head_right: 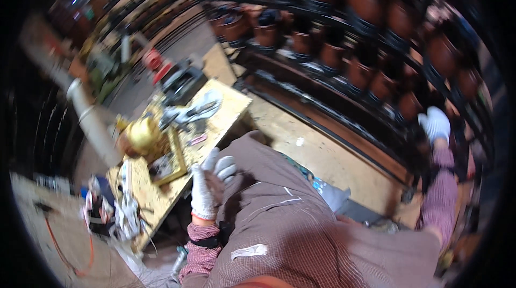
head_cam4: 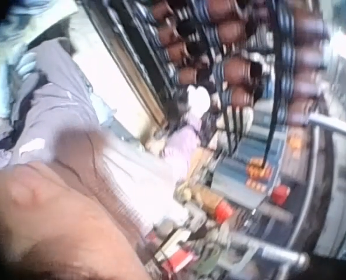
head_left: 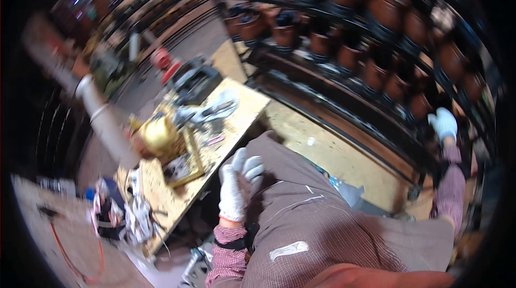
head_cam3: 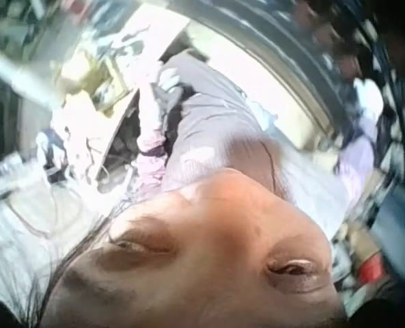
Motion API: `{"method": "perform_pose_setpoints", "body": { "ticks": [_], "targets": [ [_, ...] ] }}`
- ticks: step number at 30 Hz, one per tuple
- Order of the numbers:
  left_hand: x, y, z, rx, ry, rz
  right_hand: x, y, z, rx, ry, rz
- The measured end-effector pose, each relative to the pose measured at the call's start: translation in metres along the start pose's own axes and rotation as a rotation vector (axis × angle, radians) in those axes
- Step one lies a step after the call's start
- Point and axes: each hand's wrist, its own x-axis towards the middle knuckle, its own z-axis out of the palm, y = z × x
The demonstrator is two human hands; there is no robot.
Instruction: Inspecting and finishing shoes in a factory environment.
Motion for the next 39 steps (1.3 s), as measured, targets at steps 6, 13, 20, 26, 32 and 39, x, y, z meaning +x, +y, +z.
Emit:
{"method": "perform_pose_setpoints", "body": {
  "ticks": [6,13,20,26,32,39],
  "targets": [
    [-0.02,-0.009,-0.024,-0.121,0.127,0.093,-0.083,-0.15,-0.135,0.368,-0.141,-0.326],
    [-0.039,-0.03,-0.045,-0.167,0.334,0.223,-0.173,-0.358,-0.206,0.408,-0.044,-1.958],
    [-0.072,-0.081,-0.155,-0.808,0.356,0.627,-0.24,-0.472,-0.166,0.357,0.263,-2.505],
    [-0.078,-0.076,-0.204,-0.802,0.567,0.688,-0.235,-0.497,-0.155,0.855,-0.074,-2.157],
    [-0.064,-0.042,-0.228,-0.914,0.376,0.764,-0.208,-0.464,-0.1,0.934,-0.101,-1.723],
    [-0.078,-0.037,-0.218,-1.099,0.212,0.84,-0.205,-0.462,-0.081,0.942,-0.225,-1.601]
  ]
}}
